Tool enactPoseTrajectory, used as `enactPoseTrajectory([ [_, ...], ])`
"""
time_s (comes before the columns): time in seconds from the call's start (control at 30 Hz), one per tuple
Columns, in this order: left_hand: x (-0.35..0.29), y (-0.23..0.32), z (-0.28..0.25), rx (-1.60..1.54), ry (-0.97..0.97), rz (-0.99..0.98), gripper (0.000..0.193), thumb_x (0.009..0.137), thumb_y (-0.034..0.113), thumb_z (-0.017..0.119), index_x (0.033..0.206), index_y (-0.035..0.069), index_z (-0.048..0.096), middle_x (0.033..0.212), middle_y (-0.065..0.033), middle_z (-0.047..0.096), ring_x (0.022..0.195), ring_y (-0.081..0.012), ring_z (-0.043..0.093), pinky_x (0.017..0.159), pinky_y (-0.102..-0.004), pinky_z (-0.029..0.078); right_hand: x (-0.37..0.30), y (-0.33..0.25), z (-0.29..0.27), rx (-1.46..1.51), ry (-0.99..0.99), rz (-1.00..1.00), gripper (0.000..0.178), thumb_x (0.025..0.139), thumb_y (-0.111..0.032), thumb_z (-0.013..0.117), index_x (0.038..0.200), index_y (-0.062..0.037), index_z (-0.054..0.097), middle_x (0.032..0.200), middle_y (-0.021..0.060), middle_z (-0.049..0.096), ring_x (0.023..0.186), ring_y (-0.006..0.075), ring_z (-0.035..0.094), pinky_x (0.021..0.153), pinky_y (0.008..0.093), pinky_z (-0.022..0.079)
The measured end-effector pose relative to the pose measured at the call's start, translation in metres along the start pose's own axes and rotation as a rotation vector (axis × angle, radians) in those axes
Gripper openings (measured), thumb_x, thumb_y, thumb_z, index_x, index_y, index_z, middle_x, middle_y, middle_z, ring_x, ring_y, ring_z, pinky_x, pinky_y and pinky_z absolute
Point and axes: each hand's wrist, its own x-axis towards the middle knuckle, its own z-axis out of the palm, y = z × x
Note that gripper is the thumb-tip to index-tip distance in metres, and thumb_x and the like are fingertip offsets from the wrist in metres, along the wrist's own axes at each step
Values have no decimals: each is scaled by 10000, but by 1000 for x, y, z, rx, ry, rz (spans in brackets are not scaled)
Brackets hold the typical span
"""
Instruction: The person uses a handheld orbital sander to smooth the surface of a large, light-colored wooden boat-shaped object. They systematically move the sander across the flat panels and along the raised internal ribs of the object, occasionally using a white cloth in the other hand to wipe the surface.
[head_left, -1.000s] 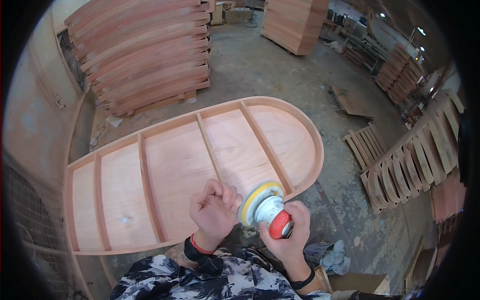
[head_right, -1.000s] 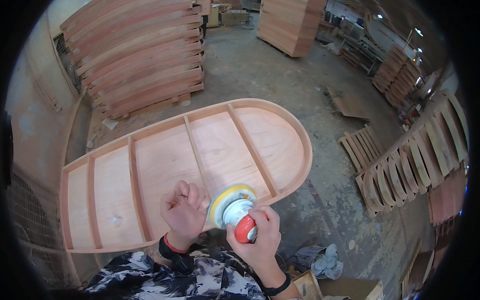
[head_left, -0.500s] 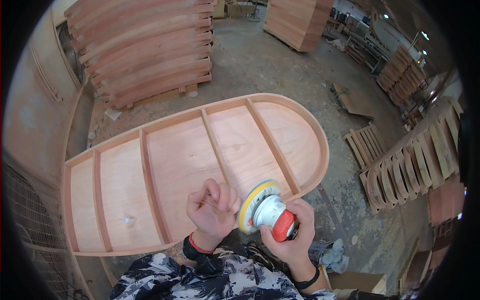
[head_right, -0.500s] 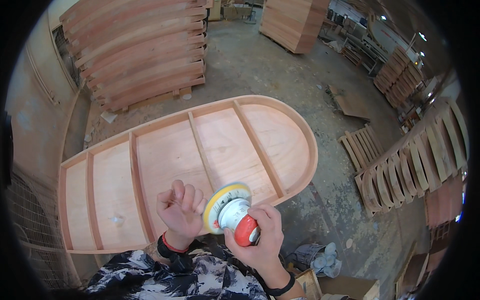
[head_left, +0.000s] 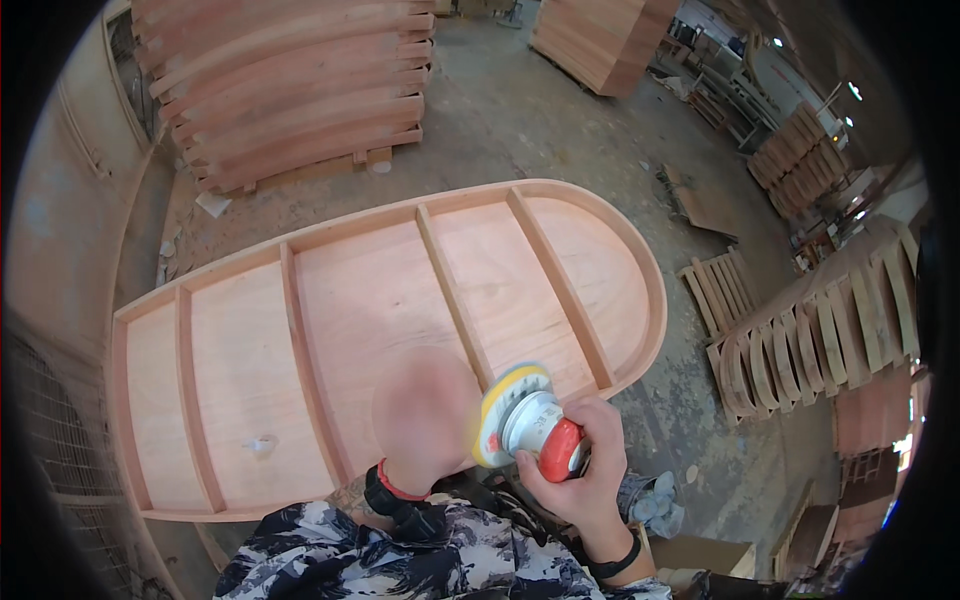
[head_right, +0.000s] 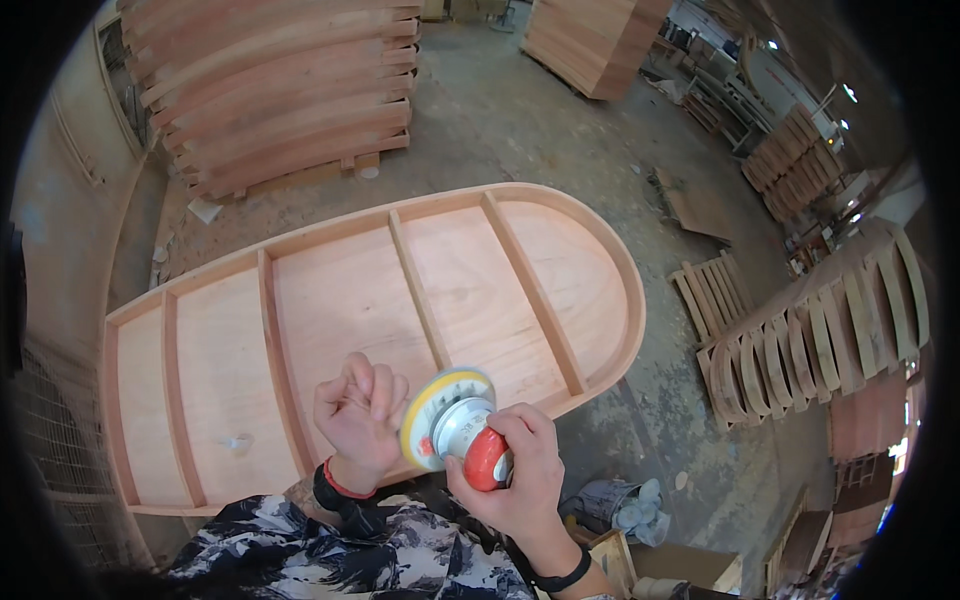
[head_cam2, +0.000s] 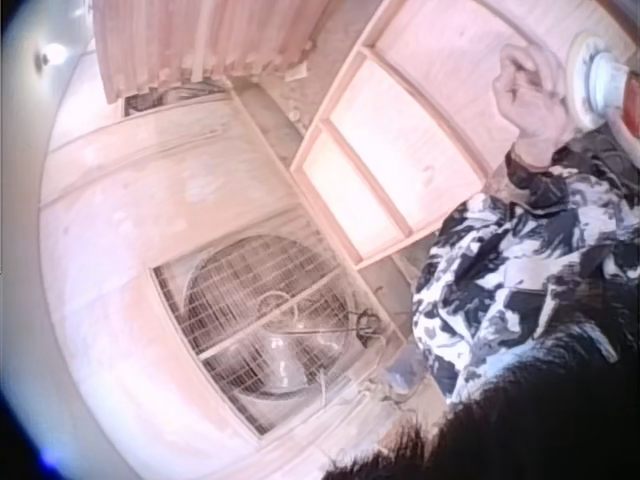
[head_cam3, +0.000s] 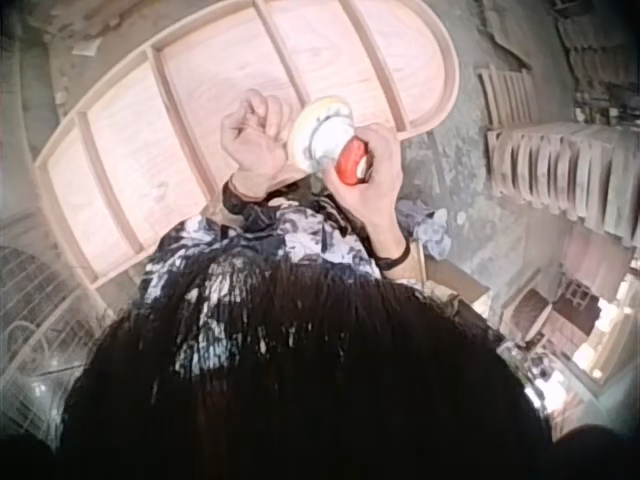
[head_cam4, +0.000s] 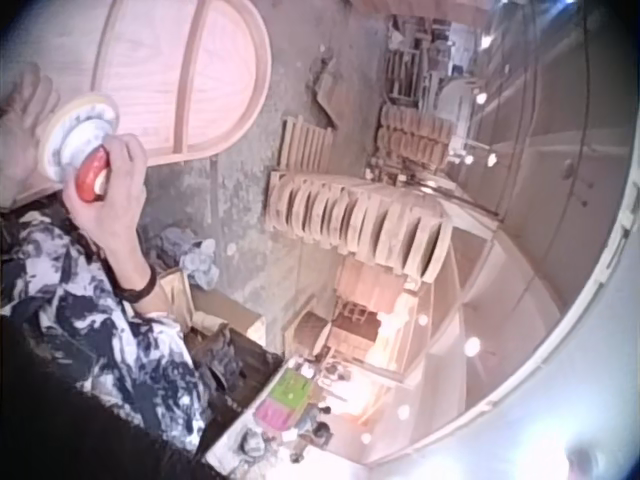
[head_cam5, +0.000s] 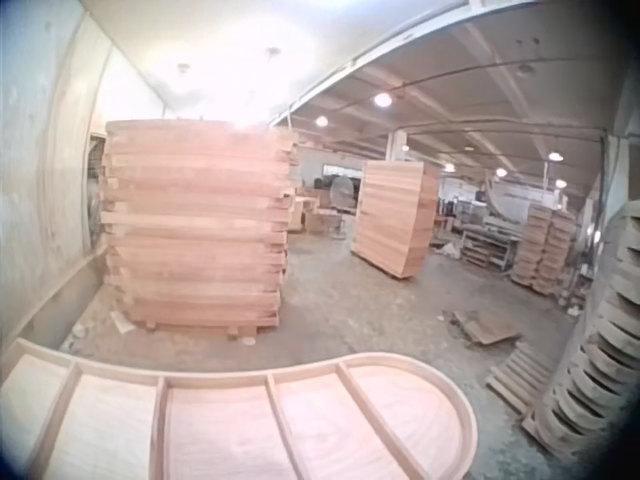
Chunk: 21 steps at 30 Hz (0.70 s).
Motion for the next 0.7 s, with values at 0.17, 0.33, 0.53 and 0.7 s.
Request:
enactPoseTrajectory([
  [0.17, -1, 17, -11, -12, 47, 36, 297, 1008, 359, 405, 928, 87, 496, 710, -77, 471, 612, -180, 339, 591, -333, 340, -2, -9, 21, -79, -10, -39, 642, 677, -175, 926, 1219, -85, 595, 1136, 156, 615, 948, 309, 673, 761, 383, 580],
  [0.33, -7, 37, -17, -135, 163, 13, 298, 1004, 359, 426, 945, 85, 527, 720, -68, 479, 634, -175, 351, 590, -325, 340, -8, -18, 41, -26, -50, -55, 653, 671, -184, 932, 1220, -87, 593, 1143, 158, 611, 955, 307, 673, 765, 385, 581],
  [0.53, -18, 48, -20, -219, 146, 94, 306, 1008, 342, 436, 979, 73, 581, 725, -74, 494, 666, -176, 401, 599, -312, 383, -14, -13, 48, 62, -87, -82, 676, 659, -159, 933, 1229, -67, 582, 1137, 170, 609, 965, 310, 657, 809, 379, 563],
  [0.7, -33, 57, -15, -202, 56, 175, 323, 1026, 341, 510, 1056, 34, 604, 745, -77, 494, 734, -172, 423, 618, -304, 398, -13, -7, 46, 148, -72, -131, 671, 656, -129, 922, 1221, -41, 571, 1137, 172, 607, 992, 319, 634, 852, 384, 541],
])
